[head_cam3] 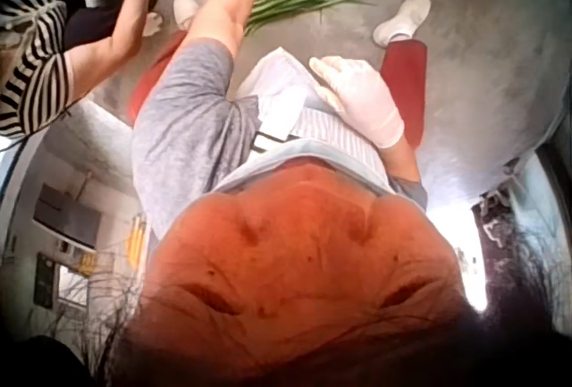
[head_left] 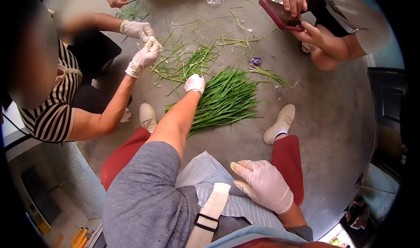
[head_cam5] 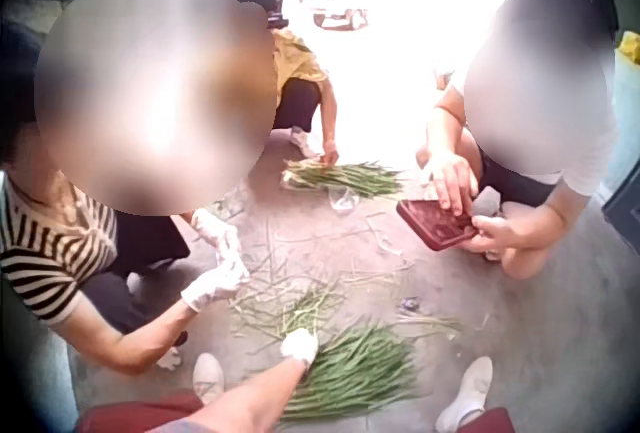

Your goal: The person sorts through green onions and other long-leafed vegetables on the floor with other people, using gloved hands to separate the leaves and trim the roots.

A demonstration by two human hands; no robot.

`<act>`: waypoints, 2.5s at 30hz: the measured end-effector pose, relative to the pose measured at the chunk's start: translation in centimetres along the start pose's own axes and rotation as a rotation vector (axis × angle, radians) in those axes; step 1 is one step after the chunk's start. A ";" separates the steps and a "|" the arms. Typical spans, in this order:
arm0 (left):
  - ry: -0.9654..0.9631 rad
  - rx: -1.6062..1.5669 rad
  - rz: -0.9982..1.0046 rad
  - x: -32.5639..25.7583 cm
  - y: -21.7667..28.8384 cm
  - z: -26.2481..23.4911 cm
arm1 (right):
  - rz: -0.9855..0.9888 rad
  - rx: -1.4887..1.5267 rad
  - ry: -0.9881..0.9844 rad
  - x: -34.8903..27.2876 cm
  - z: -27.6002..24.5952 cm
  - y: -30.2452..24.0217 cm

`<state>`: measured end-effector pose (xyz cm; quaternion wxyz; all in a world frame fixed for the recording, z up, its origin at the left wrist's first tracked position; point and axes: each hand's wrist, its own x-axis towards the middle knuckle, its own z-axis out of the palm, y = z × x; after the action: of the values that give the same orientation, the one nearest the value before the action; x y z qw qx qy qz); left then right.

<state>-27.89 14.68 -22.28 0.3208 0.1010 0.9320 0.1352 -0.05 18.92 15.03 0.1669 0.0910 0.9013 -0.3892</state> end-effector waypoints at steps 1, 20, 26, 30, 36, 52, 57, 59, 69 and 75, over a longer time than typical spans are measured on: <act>0.019 0.014 -0.025 -0.1 -0.1 -0.1 | -0.002 0.015 -0.027 0.4 -0.2 0.1; -0.215 -0.310 0.299 5.5 -2.6 -11.2 | -0.094 0.004 0.068 0.9 1.4 0.1; -0.309 -0.669 0.282 -5.4 -1.3 -18.2 | 0.009 0.106 0.278 2.1 2.2 1.8; -0.395 -0.843 0.313 -13.0 -1.4 -22.3 | 0.145 0.875 0.341 5.4 3.3 3.3; -0.363 -1.018 0.414 -28.2 1.6 -21.4 | 0.085 1.255 0.471 6.1 1.7 3.1; -0.390 -0.988 0.505 -31.3 1.7 -20.0 | 0.079 1.001 0.427 5.4 1.2 1.2; -0.507 -1.091 0.377 -29.4 0.6 -20.9 | 0.084 0.882 0.359 6.6 2.4 0.3; -0.539 -1.090 0.371 -29.1 0.1 -20.8 | 0.076 0.875 0.342 6.9 2.9 0.4; -0.676 -1.337 0.229 -28.7 -1.0 -21.5 | 0.124 0.927 0.282 7.5 2.4 -0.8; -0.688 -1.383 0.220 -28.7 -1.2 -21.6 | 0.156 0.993 0.255 7.4 1.7 -1.7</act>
<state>-19.30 1.59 10.03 0.5666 0.0061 0.4688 0.6777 -7.03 16.76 12.31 0.0206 0.2728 0.6118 -0.7422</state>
